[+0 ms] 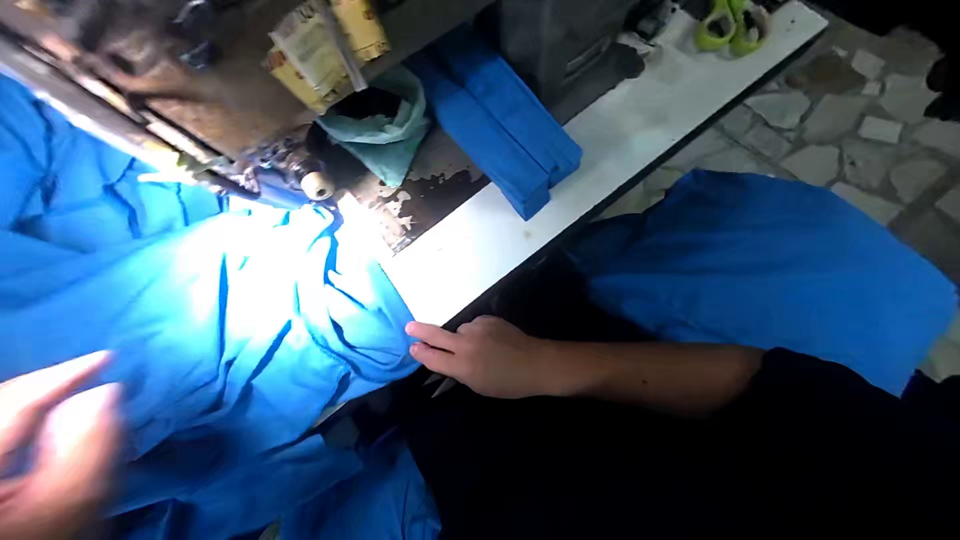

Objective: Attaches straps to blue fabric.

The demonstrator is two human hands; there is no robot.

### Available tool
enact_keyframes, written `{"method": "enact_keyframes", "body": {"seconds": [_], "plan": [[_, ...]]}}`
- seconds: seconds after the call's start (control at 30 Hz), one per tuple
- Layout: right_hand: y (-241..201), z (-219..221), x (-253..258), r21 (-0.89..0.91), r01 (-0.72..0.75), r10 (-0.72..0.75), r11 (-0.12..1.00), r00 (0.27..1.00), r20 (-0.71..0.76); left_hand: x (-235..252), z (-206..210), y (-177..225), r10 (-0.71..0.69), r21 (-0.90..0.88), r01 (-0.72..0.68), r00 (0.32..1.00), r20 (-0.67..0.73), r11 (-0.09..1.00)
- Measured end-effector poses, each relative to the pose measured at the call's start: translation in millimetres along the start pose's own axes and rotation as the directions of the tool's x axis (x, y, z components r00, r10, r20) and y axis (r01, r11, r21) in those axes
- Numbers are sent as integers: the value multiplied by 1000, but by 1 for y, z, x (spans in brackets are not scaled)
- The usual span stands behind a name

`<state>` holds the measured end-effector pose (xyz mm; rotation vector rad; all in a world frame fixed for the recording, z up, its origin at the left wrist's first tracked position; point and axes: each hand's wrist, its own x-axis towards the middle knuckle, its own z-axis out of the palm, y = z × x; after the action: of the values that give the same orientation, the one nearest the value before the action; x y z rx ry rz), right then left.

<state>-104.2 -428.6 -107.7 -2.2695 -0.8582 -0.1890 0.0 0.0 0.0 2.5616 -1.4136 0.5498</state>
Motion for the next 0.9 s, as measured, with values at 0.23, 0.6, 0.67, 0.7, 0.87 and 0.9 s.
{"method": "enact_keyframes", "body": {"seconds": [0.23,0.6,0.67,0.7,0.87,0.9], "plan": [[8,-22,-21,208,-13,8,978,1000,25,257,146,162,71,-260,-61,997,27,964],[33,-73,-64,316,-153,215,936,962,-170,308,195,161,207,-287,-221,975,-79,932],[38,-82,-59,304,-90,175,949,949,-264,311,196,164,143,-357,-164,986,-84,920],[42,-88,-56,294,-62,161,954,931,-327,312,196,164,111,-389,-138,990,-91,911],[72,-127,-28,186,-105,199,977,762,-616,315,186,162,-155,-602,112,988,-20,790],[76,-134,-17,174,-172,244,970,738,-629,317,184,161,-202,-633,150,979,-10,760]]}}
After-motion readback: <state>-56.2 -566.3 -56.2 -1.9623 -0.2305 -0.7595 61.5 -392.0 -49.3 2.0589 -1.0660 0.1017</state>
